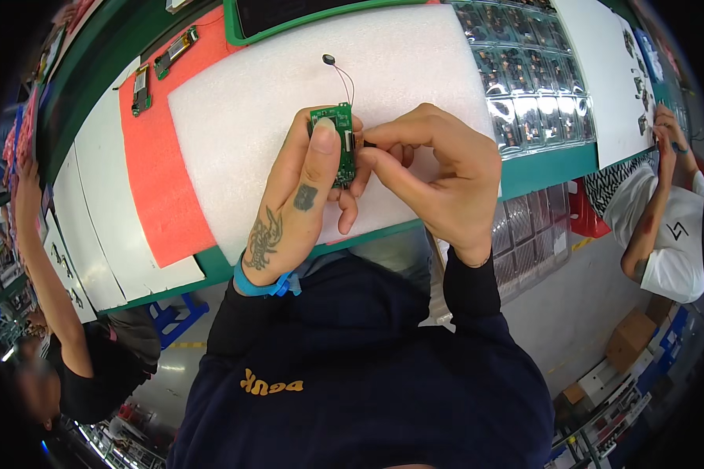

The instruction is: Assembling and inspecting small printed circuit boards at a manual assembly station.

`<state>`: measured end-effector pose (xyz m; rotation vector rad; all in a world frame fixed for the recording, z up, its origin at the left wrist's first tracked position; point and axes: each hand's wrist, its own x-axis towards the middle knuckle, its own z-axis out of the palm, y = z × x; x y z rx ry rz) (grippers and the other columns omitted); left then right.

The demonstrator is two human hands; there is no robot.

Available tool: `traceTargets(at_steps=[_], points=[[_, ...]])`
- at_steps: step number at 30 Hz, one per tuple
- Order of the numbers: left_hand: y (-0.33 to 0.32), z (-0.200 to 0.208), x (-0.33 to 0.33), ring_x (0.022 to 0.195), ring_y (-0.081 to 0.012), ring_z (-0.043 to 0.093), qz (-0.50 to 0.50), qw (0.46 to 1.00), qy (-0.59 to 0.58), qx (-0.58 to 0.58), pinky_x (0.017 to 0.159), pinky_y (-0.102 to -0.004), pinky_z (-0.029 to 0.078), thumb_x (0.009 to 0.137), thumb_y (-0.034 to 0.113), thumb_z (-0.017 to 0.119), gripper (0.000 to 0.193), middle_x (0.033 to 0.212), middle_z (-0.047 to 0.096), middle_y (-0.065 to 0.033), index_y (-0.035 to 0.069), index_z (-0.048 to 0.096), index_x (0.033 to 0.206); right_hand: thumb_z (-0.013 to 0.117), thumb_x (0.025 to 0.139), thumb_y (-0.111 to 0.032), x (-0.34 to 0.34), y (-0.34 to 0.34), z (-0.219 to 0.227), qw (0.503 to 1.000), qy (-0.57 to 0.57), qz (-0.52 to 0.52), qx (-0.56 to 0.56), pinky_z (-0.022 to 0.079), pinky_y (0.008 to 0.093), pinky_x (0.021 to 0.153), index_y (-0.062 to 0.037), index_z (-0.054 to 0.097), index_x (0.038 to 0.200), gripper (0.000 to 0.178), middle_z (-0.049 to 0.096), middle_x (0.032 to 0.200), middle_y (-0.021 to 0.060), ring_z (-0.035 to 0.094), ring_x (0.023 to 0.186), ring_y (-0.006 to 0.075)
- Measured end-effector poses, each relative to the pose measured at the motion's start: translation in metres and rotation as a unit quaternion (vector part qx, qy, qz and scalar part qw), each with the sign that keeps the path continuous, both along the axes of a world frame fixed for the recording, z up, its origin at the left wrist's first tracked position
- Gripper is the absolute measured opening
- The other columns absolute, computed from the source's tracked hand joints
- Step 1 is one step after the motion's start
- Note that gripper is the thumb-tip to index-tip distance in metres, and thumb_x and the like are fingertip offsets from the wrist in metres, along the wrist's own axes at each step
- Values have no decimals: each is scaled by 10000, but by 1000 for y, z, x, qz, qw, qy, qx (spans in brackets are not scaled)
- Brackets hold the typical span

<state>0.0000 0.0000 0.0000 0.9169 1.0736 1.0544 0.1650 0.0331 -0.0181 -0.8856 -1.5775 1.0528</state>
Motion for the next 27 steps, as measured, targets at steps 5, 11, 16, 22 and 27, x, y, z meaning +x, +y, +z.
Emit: traceTargets(at_steps=[5, 11, 16, 22, 27], points=[[0, 1, -1, 710, -134, 508, -11, 1000, -12, -5, 484, -219, 449, 1110, 490, 397, 529, 912, 531, -117, -6, 492, 1270, 774, 787, 79, -1, -2, -1, 1000, 7, -17, -15, 453, 204, 572, 1, 782, 931, 164, 692, 786, 40, 558, 631, 102], [-3, 0, 0, 742, -138, 535, -11, 1000, 6, -7, 471, -205, 445, 1119, 479, 359, 552, 962, 571, -136, -16, 473, 1335, 774, 791, 84, 2, -3, 2, 999, 13, 7, -50, 475, 200, 588, 15, 777, 937, 161, 704, 804, 57, 584, 641, 102], [-4, 3, 4, 656, -124, 497, 16, 1000, 13, -3, 486, -206, 442, 1111, 489, 389, 519, 862, 532, -96, 1, 508, 1240, 785, 798, 81, 3, -4, 2, 998, 17, 21, -58, 511, 200, 627, 27, 772, 952, 164, 734, 858, 86, 632, 678, 115], [-1, 2, -2, 652, -118, 490, -15, 1000, -19, -20, 494, -201, 434, 1114, 482, 384, 505, 868, 534, -94, 7, 505, 1236, 767, 798, 86, 3, -4, 1, 996, 38, 12, -77, 496, 197, 598, 23, 779, 962, 176, 731, 838, 68, 633, 659, 112], [0, -2, -9, 750, -119, 522, -14, 999, -44, -16, 474, -198, 424, 1120, 415, 390, 481, 960, 576, -125, -8, 474, 1333, 778, 794, 76, 1, -2, 7, 994, 23, 16, -109, 503, 207, 618, 21, 781, 975, 190, 740, 860, 76, 641, 677, 127]])
